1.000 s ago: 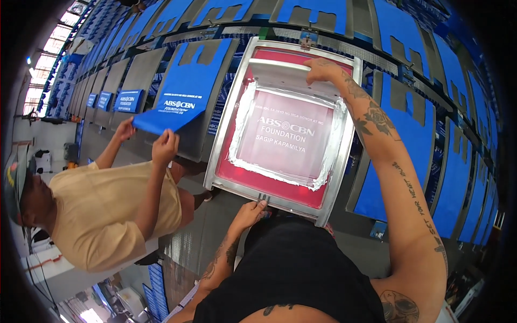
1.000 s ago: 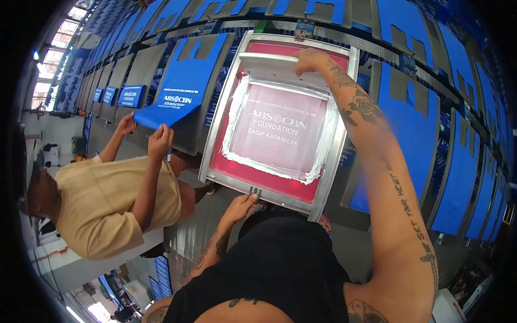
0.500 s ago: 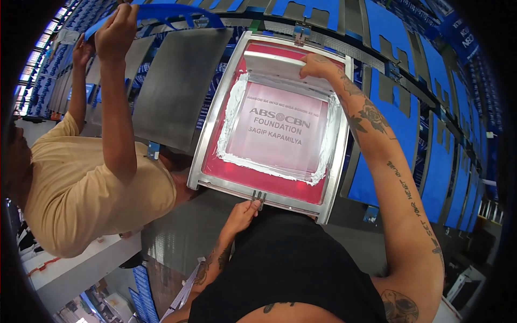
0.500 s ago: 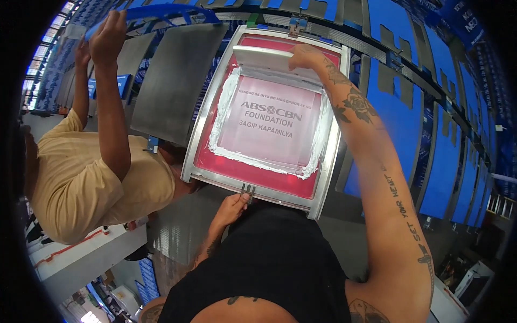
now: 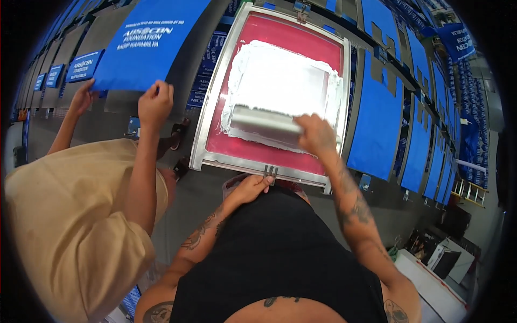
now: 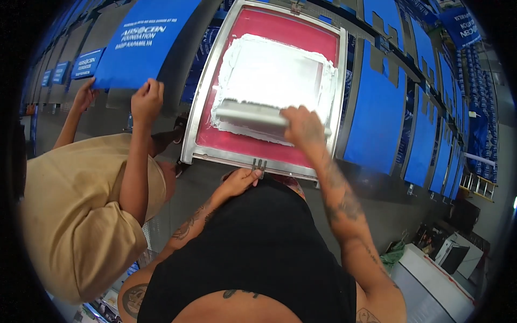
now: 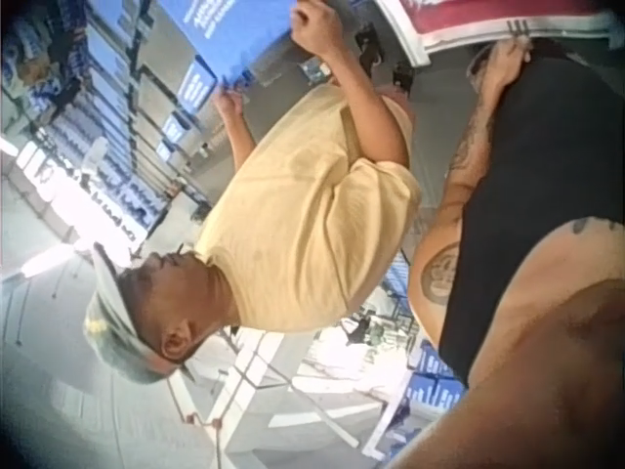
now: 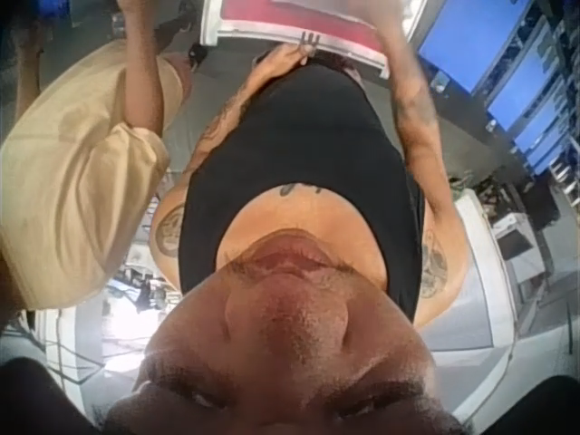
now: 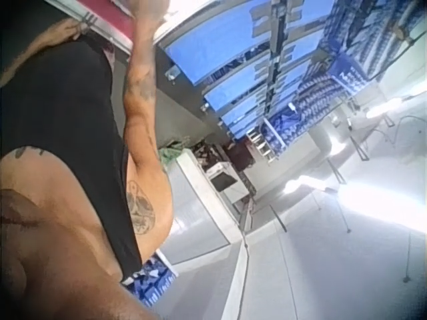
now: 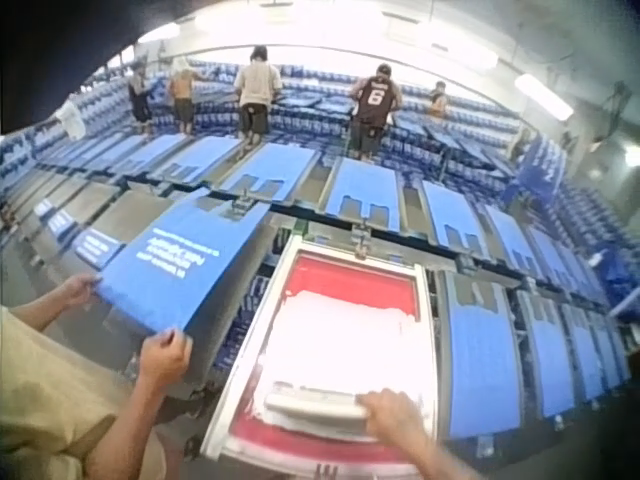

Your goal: Screen printing logos onto fabric bags using a manual press.

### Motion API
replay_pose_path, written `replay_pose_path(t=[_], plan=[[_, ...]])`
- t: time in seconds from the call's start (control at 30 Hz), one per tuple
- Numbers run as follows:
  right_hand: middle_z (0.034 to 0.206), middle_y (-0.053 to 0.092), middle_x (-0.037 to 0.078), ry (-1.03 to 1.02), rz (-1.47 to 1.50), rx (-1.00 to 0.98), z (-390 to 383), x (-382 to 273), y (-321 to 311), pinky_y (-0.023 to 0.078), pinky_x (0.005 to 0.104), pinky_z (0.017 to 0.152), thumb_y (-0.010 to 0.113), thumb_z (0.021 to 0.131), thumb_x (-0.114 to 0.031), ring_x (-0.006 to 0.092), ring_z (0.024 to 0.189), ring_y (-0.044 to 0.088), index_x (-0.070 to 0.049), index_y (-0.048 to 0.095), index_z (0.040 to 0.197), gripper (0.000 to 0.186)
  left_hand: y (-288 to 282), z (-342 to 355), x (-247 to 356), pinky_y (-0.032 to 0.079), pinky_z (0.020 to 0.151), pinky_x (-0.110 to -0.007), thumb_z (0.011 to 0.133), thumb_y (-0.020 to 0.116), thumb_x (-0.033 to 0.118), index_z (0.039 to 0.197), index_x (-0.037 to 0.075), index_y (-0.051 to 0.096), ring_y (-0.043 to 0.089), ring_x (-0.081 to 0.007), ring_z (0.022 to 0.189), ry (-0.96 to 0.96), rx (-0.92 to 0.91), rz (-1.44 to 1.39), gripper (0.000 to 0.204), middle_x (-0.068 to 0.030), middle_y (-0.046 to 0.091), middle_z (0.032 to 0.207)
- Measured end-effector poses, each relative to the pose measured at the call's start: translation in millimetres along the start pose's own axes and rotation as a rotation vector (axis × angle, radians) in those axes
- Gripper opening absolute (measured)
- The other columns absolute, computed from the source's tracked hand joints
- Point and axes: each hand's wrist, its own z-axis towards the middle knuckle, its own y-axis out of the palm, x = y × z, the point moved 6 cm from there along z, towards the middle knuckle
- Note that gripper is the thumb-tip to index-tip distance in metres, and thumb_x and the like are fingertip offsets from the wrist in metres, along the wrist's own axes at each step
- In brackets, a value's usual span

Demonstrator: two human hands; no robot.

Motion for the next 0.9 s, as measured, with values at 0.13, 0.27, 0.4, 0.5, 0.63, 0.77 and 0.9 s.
replay_pose_path(t=[0.13,0.27,0.4,0.5,0.63,0.77,0.9], plan=[[0.088,0.060,0.003,-0.026,-0.030,-0.026,-75.7,-57.6,10.4,0.044,0.0404,0.068,0.065,0.062,-0.006,0.0235,0.086,0.057,-0.012,0.061,0.094,0.034,0.8,1.9,-4.4,0.042,0.061,-0.034,0.097,0.040,0.057,0.067,0.005,0.058,0.051,-0.0170,0.061,0.039,0.011,0.101,0.062,-0.0070,0.051,0.060],[0.090,0.064,0.006,0.003,0.067,0.026,-49.7,-32.2,-9.1,0.048,0.0422,0.072,0.065,0.066,-0.006,0.0278,0.084,0.061,-0.012,0.065,0.098,0.033,0.1,-1.0,3.5,0.044,0.061,-0.035,0.097,0.044,0.053,0.068,0.004,0.060,0.055,-0.0191,0.060,0.087,0.052,0.108,0.059,-0.0080,0.056,0.062],[0.099,0.068,0.014,0.139,0.139,-0.017,-1.8,8.6,-46.9,0.051,0.0407,0.080,0.071,0.075,-0.020,0.0331,0.091,0.066,-0.012,0.064,0.110,0.037,1.9,-8.2,1.1,0.043,0.058,-0.030,0.097,0.052,0.039,0.072,0.003,0.062,0.054,-0.0130,0.059,-0.100,0.138,-0.078,0.045,-0.0050,0.058,0.063],[0.105,0.067,0.014,0.235,0.049,-0.044,31.9,35.2,-78.9,0.050,0.0424,0.085,0.067,0.076,-0.027,0.0334,0.099,0.064,-0.018,0.063,0.115,0.040,1.5,-11.2,7.5,0.043,0.057,-0.031,0.094,0.054,0.034,0.074,0.001,0.063,0.055,-0.0137,0.058,-0.098,0.265,-0.020,0.040,-0.0065,0.059,0.061],[0.101,0.068,0.014,0.151,0.077,0.027,53.8,46.4,-108.5,0.049,0.0429,0.084,0.067,0.076,-0.026,0.0333,0.098,0.064,-0.017,0.066,0.108,0.033,-7.0,-2.3,24.3,0.043,0.055,-0.034,0.094,0.054,0.030,0.077,-0.001,0.063,0.057,-0.0172,0.057,-0.023,0.451,0.177,0.036,-0.0096,0.060,0.062],[0.097,0.068,0.014,0.088,0.091,0.025,57.7,53.8,-119.3,0.049,0.0432,0.084,0.067,0.075,-0.025,0.0335,0.095,0.064,-0.015,0.067,0.105,0.031,-13.8,10.4,41.1,0.046,0.062,-0.042,0.093,0.053,0.028,0.080,-0.004,0.062,0.064,-0.0350,0.068,0.001,0.573,0.323,0.036,-0.0204,0.063,0.071],[0.091,0.068,0.016,0.040,0.198,-0.026,53.2,59.5,-113.8,0.048,0.0419,0.079,0.069,0.073,-0.025,0.0337,0.089,0.065,-0.011,0.067,0.102,0.033,-11.5,12.8,39.4,0.047,0.072,-0.047,0.094,0.052,0.032,0.088,-0.002,0.064,0.062,-0.0441,0.082,-0.145,0.534,0.335,0.037,-0.0261,0.062,0.079]])
